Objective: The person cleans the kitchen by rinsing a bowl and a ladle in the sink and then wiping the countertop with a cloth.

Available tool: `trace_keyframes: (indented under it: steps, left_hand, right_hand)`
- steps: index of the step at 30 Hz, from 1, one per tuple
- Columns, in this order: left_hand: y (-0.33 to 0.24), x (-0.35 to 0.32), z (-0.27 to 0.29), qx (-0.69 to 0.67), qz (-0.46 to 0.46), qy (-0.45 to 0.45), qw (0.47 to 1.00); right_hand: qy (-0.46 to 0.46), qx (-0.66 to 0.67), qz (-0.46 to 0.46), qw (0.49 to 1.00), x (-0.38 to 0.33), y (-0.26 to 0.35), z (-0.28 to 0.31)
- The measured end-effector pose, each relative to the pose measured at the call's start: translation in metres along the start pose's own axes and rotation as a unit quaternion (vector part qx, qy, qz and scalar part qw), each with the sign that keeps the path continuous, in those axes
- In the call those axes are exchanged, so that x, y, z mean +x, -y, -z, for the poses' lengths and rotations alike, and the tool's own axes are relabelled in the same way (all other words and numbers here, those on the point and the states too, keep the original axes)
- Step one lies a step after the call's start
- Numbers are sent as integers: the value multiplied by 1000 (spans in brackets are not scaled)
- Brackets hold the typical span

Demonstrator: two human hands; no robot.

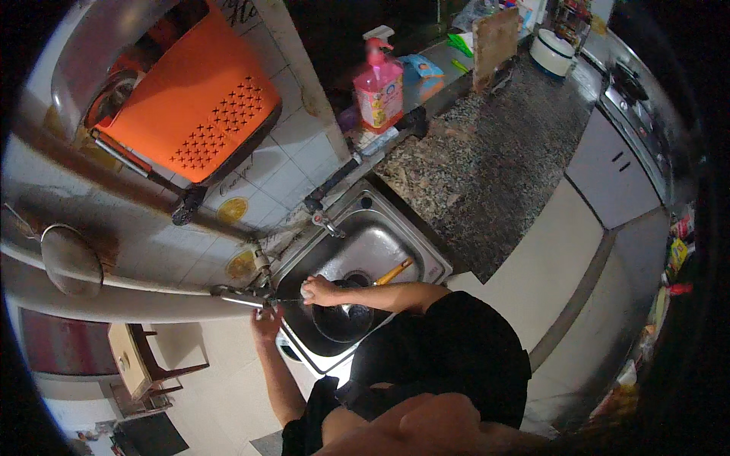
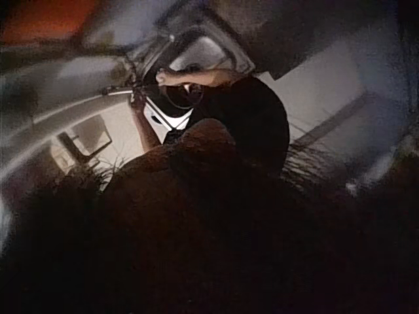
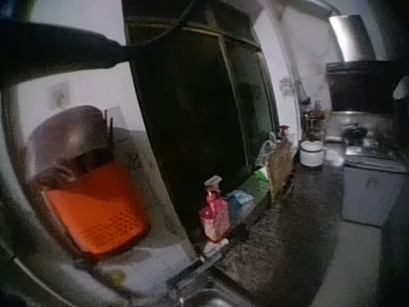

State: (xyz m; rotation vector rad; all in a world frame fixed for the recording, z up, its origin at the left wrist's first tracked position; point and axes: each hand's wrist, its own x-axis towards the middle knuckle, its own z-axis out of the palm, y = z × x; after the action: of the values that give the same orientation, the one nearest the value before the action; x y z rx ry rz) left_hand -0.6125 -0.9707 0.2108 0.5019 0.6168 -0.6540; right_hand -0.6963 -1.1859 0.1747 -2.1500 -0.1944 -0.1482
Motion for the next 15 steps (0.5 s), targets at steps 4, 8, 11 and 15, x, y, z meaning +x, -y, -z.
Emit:
trace_keyframes:
  steps: [4, 8, 11, 15]
  left_hand:
    - [93, -13, -14, 212, 209, 107, 948]
    - [123, 68, 37, 123, 239, 281, 921]
    - [49, 143, 164, 84, -109, 306, 942]
    - [152, 55, 24, 144, 273, 83, 947]
  right_hand:
    - [-35, 8, 7, 999, -23, 37, 14]
    - [14, -96, 126, 987, -48, 25, 4]
    - [11, 58, 173, 983, -3, 73, -16]
    - [-17, 178, -189, 966, -28, -4, 44]
